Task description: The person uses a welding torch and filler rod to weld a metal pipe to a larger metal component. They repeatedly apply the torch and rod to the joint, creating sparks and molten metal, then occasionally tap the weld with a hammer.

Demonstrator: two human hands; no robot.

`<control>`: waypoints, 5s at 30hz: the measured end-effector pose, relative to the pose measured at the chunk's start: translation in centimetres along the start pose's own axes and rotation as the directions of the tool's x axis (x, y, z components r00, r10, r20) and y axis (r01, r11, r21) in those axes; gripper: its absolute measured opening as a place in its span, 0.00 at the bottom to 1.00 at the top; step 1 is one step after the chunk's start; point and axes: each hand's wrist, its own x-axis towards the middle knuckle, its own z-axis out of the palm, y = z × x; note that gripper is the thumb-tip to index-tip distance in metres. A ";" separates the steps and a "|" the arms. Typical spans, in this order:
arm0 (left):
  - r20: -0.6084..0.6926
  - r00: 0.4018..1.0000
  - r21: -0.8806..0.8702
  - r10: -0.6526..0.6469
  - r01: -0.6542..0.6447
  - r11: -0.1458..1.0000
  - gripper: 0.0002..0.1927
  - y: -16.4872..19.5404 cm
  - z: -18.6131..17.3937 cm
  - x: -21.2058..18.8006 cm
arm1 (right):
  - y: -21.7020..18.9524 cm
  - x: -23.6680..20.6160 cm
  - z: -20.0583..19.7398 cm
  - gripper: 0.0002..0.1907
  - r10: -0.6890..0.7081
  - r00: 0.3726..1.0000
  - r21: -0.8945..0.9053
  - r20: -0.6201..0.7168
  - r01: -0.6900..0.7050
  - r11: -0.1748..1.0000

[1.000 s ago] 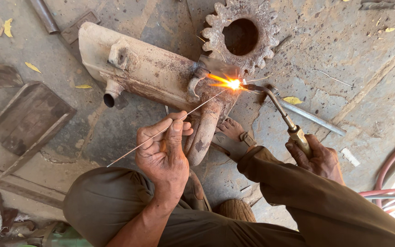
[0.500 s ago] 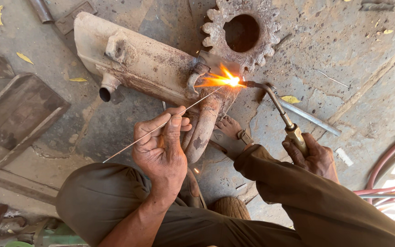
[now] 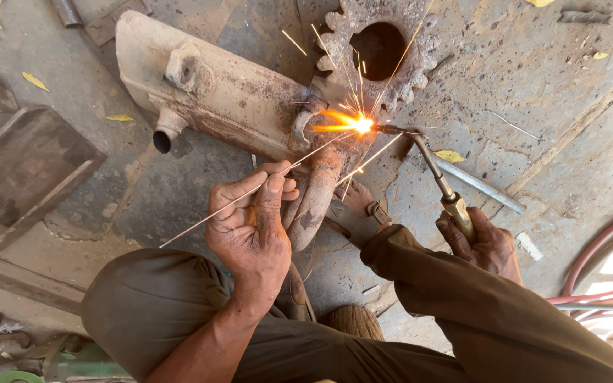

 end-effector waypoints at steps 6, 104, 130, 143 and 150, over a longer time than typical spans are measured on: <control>-0.009 1.000 -0.022 -0.021 0.021 1.000 0.09 0.1 0.0 -0.1 | 0.2 -0.1 0.0 0.12 -0.004 1.000 -0.019 0.009 0.004 1.000; 0.005 1.000 0.045 0.011 -0.011 0.999 0.09 0.0 0.3 0.2 | -1.5 -0.1 0.0 0.12 -0.021 1.000 -0.047 0.004 0.021 0.999; -0.004 1.000 0.027 -0.005 0.005 1.000 0.09 -0.1 0.3 0.2 | -1.5 0.0 0.0 0.12 -0.082 0.997 -0.038 -0.005 0.081 0.996; 0.015 1.000 0.054 0.016 -0.017 0.998 0.09 0.0 0.1 0.3 | -2.0 0.1 0.1 0.11 -0.080 0.997 0.011 0.006 0.080 0.997; -0.015 1.000 0.033 0.004 -0.004 0.999 0.09 -0.2 0.3 0.2 | -2.0 0.0 0.1 0.11 -0.063 0.998 -0.002 0.003 0.063 0.998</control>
